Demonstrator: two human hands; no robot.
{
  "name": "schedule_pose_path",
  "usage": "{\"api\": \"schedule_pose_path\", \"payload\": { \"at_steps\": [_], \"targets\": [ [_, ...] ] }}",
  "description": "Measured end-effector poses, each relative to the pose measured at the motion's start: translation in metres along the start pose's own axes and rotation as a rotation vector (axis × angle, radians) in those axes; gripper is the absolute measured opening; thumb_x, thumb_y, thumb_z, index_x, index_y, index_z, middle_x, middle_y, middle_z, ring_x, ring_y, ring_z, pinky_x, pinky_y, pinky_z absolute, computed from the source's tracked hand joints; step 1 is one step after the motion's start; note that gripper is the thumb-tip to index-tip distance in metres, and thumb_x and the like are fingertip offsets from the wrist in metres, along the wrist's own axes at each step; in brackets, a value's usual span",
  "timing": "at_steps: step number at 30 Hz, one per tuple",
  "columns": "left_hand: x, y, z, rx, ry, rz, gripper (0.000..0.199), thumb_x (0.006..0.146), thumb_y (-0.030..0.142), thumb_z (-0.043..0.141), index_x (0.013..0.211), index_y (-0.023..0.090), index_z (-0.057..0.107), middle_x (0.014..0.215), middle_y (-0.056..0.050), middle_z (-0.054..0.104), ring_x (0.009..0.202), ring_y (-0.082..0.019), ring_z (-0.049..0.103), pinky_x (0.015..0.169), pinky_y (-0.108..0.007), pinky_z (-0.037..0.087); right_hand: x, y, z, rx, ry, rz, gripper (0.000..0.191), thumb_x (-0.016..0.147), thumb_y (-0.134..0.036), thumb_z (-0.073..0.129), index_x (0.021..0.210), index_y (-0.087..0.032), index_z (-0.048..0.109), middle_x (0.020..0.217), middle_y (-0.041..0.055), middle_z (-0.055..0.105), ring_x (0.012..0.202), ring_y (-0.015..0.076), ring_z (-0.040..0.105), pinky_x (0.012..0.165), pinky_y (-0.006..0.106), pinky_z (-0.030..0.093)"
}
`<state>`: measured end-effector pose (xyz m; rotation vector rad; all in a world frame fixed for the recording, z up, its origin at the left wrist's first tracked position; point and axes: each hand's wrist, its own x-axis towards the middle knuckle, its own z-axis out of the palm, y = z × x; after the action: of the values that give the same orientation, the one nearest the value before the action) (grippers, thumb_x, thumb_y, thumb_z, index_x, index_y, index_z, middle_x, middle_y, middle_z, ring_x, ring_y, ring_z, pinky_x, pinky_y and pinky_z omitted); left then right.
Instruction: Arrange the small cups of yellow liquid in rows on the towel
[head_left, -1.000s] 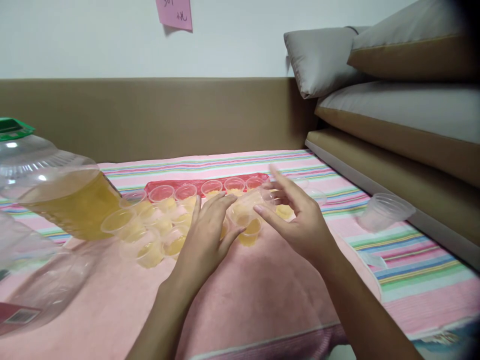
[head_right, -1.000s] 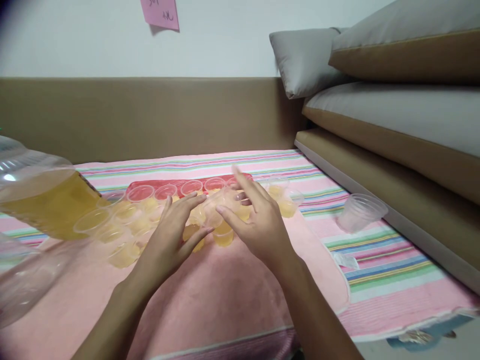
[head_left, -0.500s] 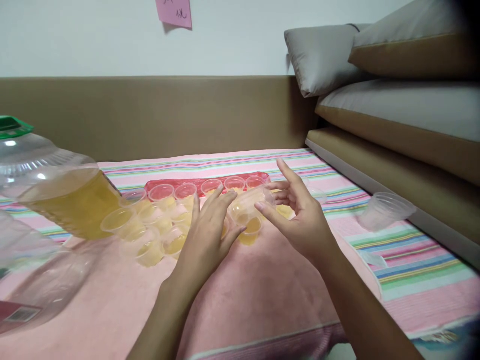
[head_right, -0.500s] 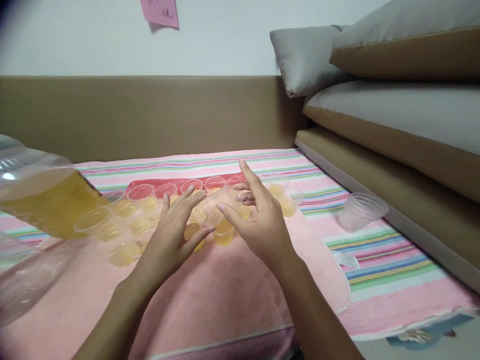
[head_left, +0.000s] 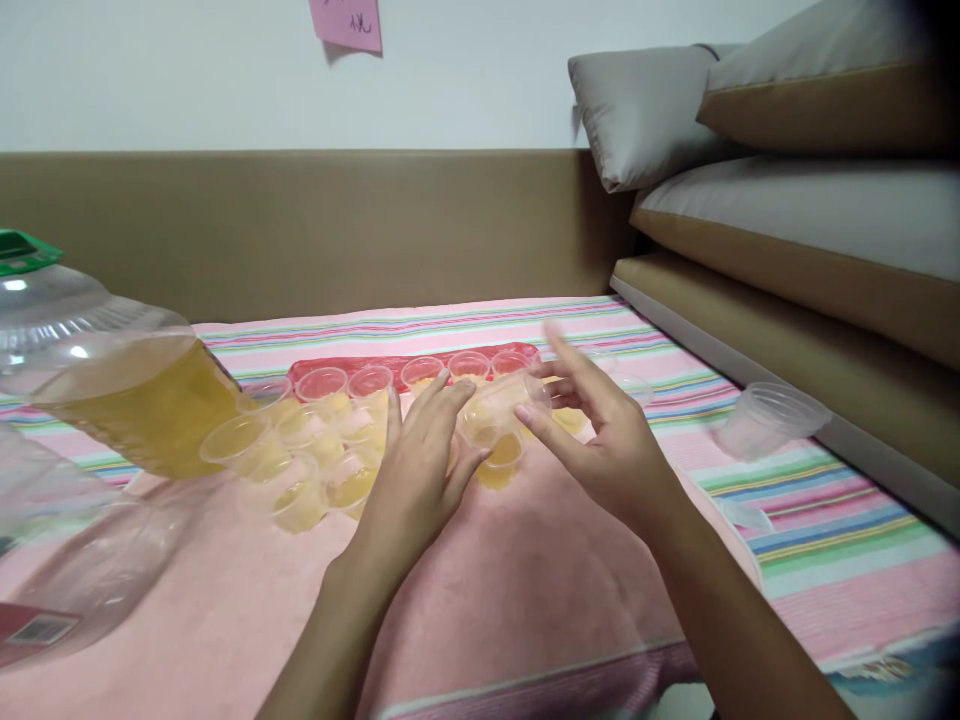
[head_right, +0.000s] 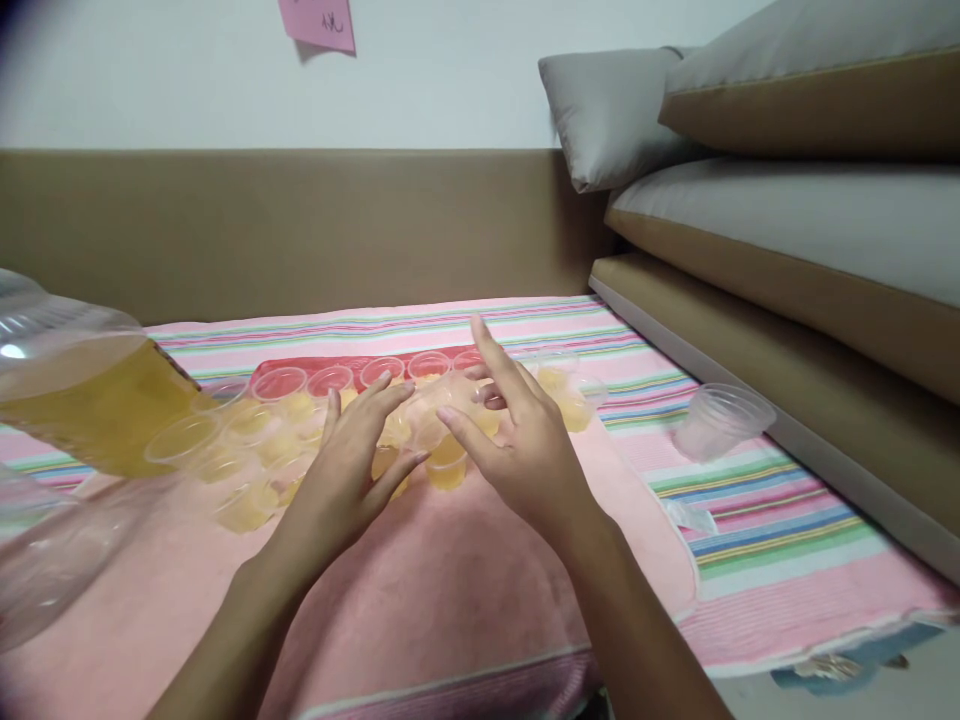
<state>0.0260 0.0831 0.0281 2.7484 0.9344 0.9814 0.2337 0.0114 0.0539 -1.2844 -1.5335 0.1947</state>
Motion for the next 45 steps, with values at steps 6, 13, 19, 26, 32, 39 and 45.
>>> {"api": "schedule_pose_path", "payload": {
  "at_steps": [6,13,19,26,32,39,45],
  "targets": [
    [0.0009,0.0029,0.0014,-0.018,0.022,-0.035,0.061,0.099,0.028,0.071,0.151,0.026,0.038,0.161,-0.015,0.054,0.16,-0.036,0.035,0.129,-0.076,0.014,-0.0011,0.0029,0.0004,0.024,-0.004,-0.028,0.055,0.099,-0.03,0.072,0.152,-0.036,0.059,0.125,0.0041,0.067,0.104,0.0228,0.066,0.099,0.046,0.057],
    [0.0006,0.0001,-0.0002,-0.024,0.04,-0.027,0.051,0.104,0.03,0.064,0.15,0.027,0.042,0.159,-0.012,0.056,0.159,-0.033,0.038,0.131,-0.072,0.012,-0.0037,0.0029,0.0042,0.102,0.012,0.057,0.092,0.097,-0.031,0.074,0.171,-0.042,0.021,0.13,0.003,0.067,0.112,0.0238,0.064,0.104,0.046,0.057],
    [0.0013,-0.0016,-0.0013,-0.004,0.044,0.013,0.049,0.104,0.032,0.064,0.148,0.026,0.043,0.155,-0.012,0.06,0.156,-0.035,0.041,0.13,-0.075,0.012,-0.0029,0.0029,0.0011,0.047,-0.02,-0.033,0.049,0.1,-0.03,0.07,0.149,-0.034,0.061,0.123,0.004,0.066,0.108,0.0222,0.065,0.101,0.044,0.057],
    [0.0016,0.0011,0.0005,0.006,0.042,0.036,0.049,0.105,0.029,0.062,0.149,0.026,0.041,0.153,-0.013,0.061,0.156,-0.034,0.043,0.129,-0.075,0.012,-0.0043,0.0028,-0.0006,0.016,-0.012,-0.024,0.051,0.099,-0.03,0.07,0.149,-0.037,0.061,0.126,0.0033,0.065,0.107,0.0218,0.065,0.099,0.044,0.057],
    [0.0021,0.0014,0.0002,-0.012,0.062,0.033,0.061,0.104,0.03,0.065,0.156,0.026,0.033,0.152,-0.015,0.061,0.15,-0.033,0.05,0.129,-0.075,0.012,-0.0045,0.0014,0.0006,0.008,-0.006,-0.013,0.055,0.099,-0.033,0.07,0.152,-0.037,0.058,0.123,0.0039,0.067,0.105,0.0233,0.065,0.099,0.045,0.058],
    [0.0009,0.0008,0.0006,0.056,0.074,0.055,0.057,0.104,0.03,0.064,0.154,0.026,0.037,0.154,-0.013,0.061,0.151,-0.034,0.05,0.128,-0.077,0.014,-0.0049,-0.0002,0.0051,0.082,0.048,0.066,0.1,0.098,-0.037,0.072,0.173,-0.035,0.006,0.128,0.0062,0.068,0.116,0.0258,0.066,0.104,0.046,0.058],
    [0.0004,0.007,-0.0035,0.081,0.1,0.054,0.051,0.106,0.03,0.06,0.153,0.024,0.039,0.152,-0.013,0.063,0.15,-0.033,0.051,0.13,-0.073,0.016,-0.0046,-0.0025,0.0039,0.114,0.037,0.091,0.104,0.098,-0.04,0.075,0.173,-0.04,0.003,0.131,0.0053,0.068,0.122,0.0266,0.064,0.107,0.048,0.056]
  ]
}}
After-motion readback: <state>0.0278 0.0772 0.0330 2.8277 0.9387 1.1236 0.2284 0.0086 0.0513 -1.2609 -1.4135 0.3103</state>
